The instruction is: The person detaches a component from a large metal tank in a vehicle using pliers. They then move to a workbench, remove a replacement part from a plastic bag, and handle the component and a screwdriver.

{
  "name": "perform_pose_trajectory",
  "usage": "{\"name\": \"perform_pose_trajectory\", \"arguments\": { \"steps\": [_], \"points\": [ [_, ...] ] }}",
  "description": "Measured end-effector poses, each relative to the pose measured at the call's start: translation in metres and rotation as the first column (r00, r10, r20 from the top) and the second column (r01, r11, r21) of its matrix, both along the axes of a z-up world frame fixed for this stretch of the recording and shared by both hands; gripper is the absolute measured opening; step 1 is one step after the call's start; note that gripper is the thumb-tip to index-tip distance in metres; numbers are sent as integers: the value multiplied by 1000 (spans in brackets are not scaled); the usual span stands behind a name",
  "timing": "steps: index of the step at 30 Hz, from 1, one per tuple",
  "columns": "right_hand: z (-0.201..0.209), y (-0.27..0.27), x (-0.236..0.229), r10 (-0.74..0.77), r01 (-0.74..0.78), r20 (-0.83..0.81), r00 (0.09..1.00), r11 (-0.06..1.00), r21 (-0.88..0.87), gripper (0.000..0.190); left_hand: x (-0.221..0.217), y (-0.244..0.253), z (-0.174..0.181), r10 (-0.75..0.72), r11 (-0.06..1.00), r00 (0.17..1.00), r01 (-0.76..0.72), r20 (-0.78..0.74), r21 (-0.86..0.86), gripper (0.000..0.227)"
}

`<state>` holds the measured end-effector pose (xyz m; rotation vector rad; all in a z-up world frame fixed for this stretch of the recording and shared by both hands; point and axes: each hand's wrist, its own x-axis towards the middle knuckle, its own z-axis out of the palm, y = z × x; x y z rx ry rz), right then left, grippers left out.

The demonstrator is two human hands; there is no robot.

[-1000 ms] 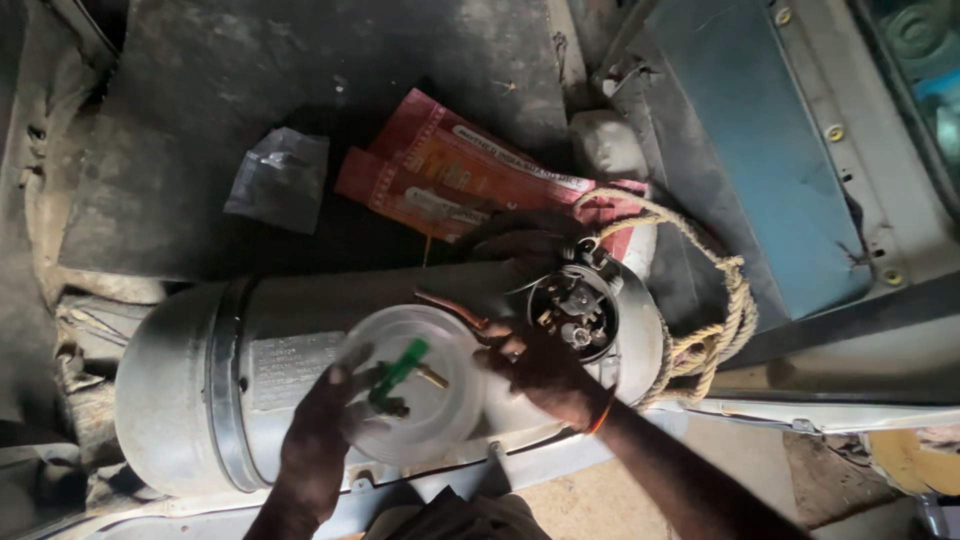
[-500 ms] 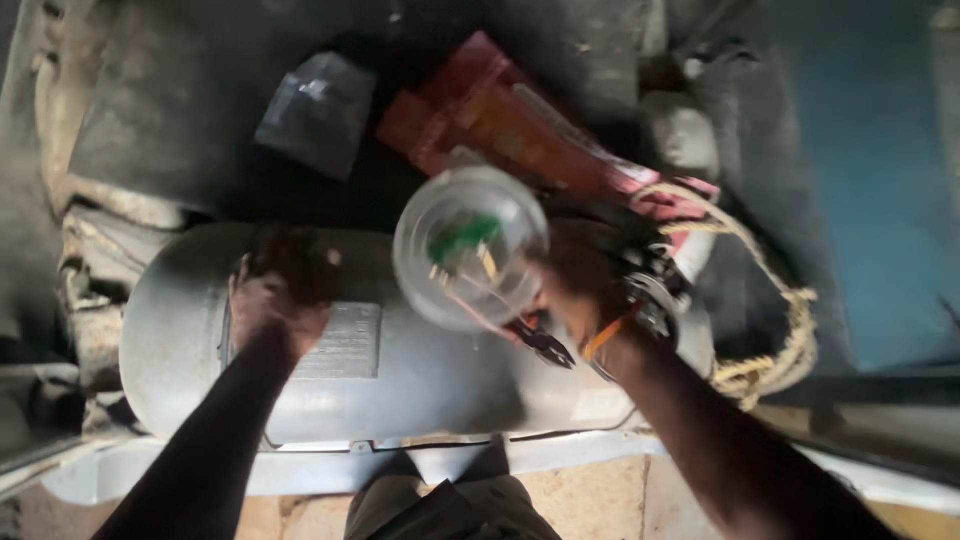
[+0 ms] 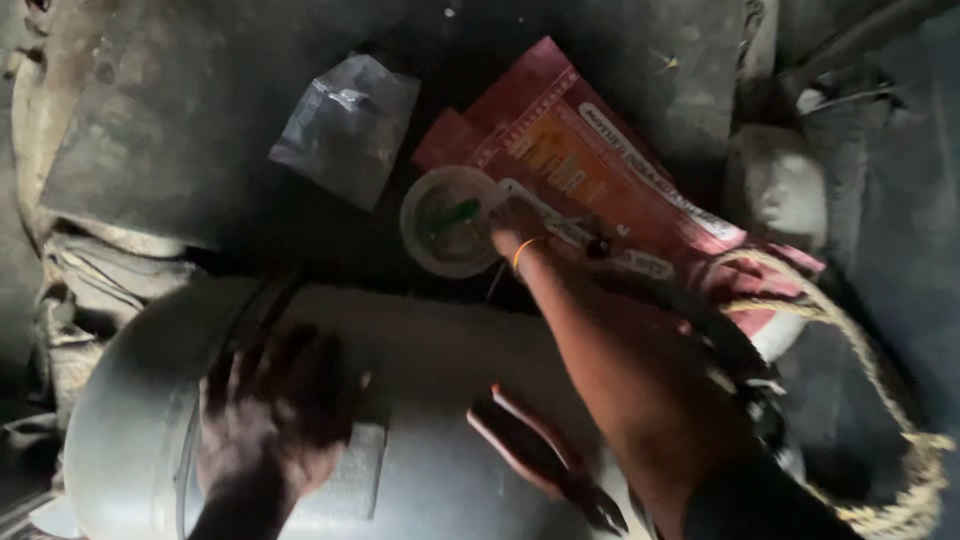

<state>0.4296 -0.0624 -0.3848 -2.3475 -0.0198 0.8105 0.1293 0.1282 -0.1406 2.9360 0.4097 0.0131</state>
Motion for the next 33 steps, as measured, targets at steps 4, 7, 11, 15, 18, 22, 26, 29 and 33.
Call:
{"name": "perform_pose_trajectory", "arguments": {
  "steps": [4,7,11,15,18,22,26,29,33],
  "points": [
    [-45,14,-4,265,-263,-10,964,952,-156,32,10,4,-5,-15,1000,997,14,72,13,49],
    [-61,10,-29,346,-343,-17,938,920,-191,31,11,5,-4,-14,1000,996,13,84,11,45],
    [-62,0,-31,384,-373,12,923,904,-206,29,17,4,-10,-63,998,978,61,201,16,38],
    [-51,-20,-5,389,-375,20,921,900,-220,28,17,-1,-12,-31,999,985,25,172,40,42],
    [-45,-39,19,366,-342,43,930,901,-265,28,21,0,-12,-14,998,988,5,153,59,44],
    [-59,-57,43,343,-301,55,938,881,-365,28,18,1,-18,49,997,993,-56,104,59,43],
    [-76,-92,65,310,-260,29,950,839,-478,28,9,5,-27,31,998,997,-35,68,58,50],
    [-83,-118,85,282,-235,12,959,821,-520,29,8,13,-37,-86,996,991,82,105,48,53],
    [-83,-113,81,326,-313,-53,944,832,-459,30,-4,16,-47,-46,995,992,36,117,88,54]
  ]
}}
